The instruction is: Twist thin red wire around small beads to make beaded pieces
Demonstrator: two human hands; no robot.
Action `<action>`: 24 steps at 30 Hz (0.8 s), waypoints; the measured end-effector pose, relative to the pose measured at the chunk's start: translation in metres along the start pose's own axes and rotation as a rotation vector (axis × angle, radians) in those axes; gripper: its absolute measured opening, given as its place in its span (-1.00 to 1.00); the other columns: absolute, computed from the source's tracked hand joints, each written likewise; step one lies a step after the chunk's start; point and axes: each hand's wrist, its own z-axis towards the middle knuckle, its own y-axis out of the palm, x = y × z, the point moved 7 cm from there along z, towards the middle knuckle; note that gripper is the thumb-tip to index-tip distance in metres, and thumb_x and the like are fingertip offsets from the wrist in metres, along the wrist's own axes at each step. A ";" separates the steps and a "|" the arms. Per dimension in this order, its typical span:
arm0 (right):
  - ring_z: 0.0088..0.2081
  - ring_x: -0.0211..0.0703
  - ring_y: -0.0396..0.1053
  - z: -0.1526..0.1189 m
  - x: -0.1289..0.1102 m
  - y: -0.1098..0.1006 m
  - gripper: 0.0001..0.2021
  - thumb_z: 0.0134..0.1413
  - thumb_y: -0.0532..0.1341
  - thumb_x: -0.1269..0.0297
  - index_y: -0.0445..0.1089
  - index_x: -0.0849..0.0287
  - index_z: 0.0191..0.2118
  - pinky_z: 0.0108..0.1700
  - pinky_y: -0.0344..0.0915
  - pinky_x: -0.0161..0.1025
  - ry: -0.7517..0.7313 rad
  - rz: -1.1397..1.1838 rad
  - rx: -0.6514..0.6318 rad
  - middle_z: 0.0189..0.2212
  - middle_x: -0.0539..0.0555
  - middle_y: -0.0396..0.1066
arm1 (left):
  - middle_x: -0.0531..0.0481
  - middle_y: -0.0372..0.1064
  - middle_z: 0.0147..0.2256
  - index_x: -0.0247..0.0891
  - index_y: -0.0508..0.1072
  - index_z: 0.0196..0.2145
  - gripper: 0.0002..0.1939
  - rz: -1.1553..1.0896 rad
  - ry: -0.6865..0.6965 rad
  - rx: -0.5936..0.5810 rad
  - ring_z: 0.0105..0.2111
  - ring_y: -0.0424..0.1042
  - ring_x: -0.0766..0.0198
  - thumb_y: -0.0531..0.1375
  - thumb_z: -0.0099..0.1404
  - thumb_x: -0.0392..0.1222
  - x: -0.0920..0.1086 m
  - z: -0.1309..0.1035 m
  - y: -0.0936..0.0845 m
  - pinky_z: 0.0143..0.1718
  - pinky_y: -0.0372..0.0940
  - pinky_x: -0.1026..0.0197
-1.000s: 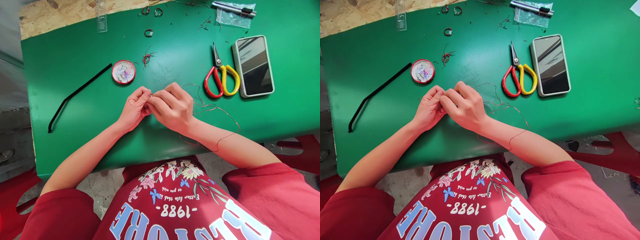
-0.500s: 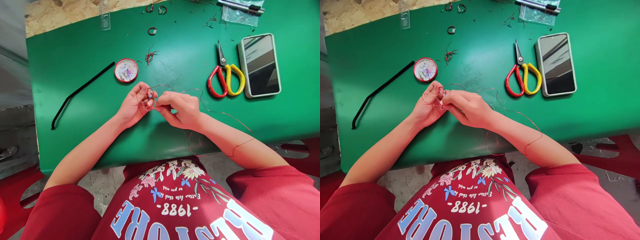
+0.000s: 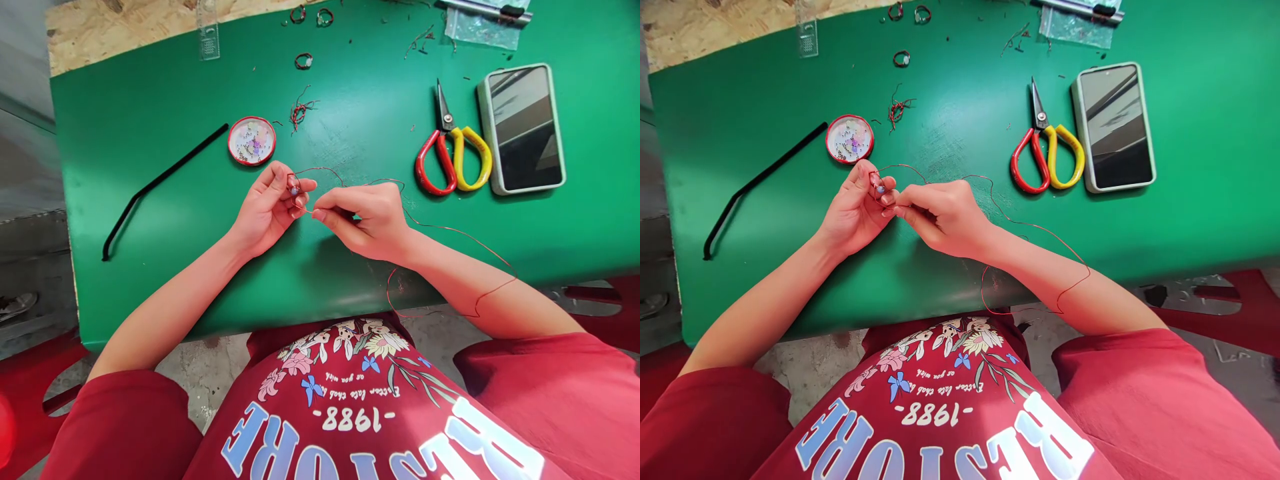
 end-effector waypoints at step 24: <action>-0.61 -0.43 0.00 -0.003 0.020 0.002 -0.74 0.23 0.24 0.26 0.30 0.17 -0.48 -0.47 0.01 -0.33 0.301 0.014 0.065 -0.69 -0.16 0.13 | 0.24 0.47 -0.57 -0.12 0.36 -0.27 -0.83 0.742 0.721 0.171 -0.65 0.46 0.47 0.17 0.44 -0.02 0.031 -0.022 0.005 -0.67 0.18 0.42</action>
